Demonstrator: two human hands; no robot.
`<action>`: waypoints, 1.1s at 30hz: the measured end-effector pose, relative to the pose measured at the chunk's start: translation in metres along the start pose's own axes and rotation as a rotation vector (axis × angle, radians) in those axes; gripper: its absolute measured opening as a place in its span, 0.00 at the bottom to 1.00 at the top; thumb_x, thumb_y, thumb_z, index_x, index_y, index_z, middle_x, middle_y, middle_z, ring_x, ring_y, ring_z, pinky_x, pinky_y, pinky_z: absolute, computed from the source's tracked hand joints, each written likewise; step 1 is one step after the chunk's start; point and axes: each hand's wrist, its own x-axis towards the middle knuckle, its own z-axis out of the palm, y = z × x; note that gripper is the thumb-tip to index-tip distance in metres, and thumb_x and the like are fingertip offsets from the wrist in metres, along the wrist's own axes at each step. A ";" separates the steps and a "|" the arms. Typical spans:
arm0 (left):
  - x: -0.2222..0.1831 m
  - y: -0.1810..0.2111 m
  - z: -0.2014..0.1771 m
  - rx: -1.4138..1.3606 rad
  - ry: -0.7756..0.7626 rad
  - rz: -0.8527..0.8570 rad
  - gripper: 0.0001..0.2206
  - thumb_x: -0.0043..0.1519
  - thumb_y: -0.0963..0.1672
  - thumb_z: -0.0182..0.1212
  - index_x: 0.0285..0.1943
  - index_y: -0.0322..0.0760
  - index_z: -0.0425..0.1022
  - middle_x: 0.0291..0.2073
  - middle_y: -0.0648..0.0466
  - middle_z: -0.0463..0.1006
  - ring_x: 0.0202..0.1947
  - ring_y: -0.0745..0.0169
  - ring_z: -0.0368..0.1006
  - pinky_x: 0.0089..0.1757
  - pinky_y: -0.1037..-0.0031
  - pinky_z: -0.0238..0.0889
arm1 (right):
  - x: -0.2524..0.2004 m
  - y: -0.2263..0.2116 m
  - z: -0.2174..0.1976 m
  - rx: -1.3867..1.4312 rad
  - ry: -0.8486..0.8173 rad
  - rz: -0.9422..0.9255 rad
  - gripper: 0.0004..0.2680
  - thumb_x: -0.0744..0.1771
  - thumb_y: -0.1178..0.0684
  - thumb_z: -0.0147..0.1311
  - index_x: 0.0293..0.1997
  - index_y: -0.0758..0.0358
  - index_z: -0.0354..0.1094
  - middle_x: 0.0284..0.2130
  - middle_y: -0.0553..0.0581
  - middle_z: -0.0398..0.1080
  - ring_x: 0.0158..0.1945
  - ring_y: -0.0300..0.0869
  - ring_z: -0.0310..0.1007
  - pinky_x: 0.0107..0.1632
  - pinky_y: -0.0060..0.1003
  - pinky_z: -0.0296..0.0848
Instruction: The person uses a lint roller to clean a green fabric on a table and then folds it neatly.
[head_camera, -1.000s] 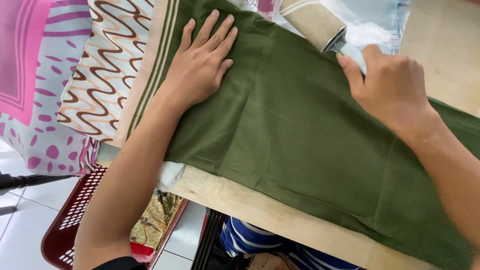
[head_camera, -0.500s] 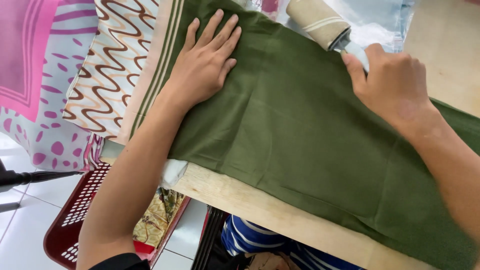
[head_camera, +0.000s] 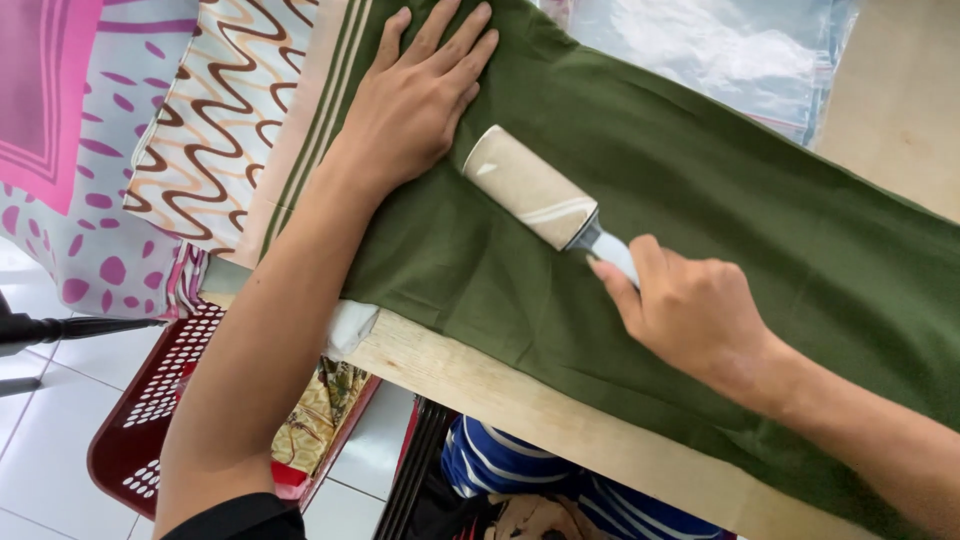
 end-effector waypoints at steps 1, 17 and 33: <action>-0.001 0.000 0.000 -0.002 -0.001 0.001 0.19 0.77 0.42 0.48 0.77 0.32 0.67 0.75 0.48 0.62 0.74 0.44 0.51 0.64 0.46 0.44 | -0.007 -0.007 -0.005 0.000 -0.002 0.001 0.17 0.74 0.38 0.50 0.31 0.57 0.58 0.13 0.48 0.59 0.11 0.40 0.55 0.15 0.38 0.50; 0.000 0.009 -0.002 -0.014 0.002 0.020 0.23 0.79 0.55 0.46 0.78 0.49 0.69 0.74 0.38 0.62 0.71 0.29 0.52 0.63 0.41 0.40 | -0.044 0.002 -0.013 0.027 -0.020 0.117 0.16 0.73 0.38 0.50 0.31 0.56 0.59 0.14 0.49 0.58 0.13 0.44 0.54 0.17 0.42 0.52; 0.008 0.010 -0.028 -0.566 0.058 -0.184 0.25 0.76 0.47 0.25 0.77 0.33 0.58 0.72 0.40 0.66 0.74 0.47 0.55 0.65 0.56 0.34 | -0.002 0.005 -0.043 0.161 0.051 -0.101 0.15 0.73 0.41 0.50 0.30 0.58 0.62 0.13 0.48 0.58 0.12 0.38 0.55 0.14 0.38 0.49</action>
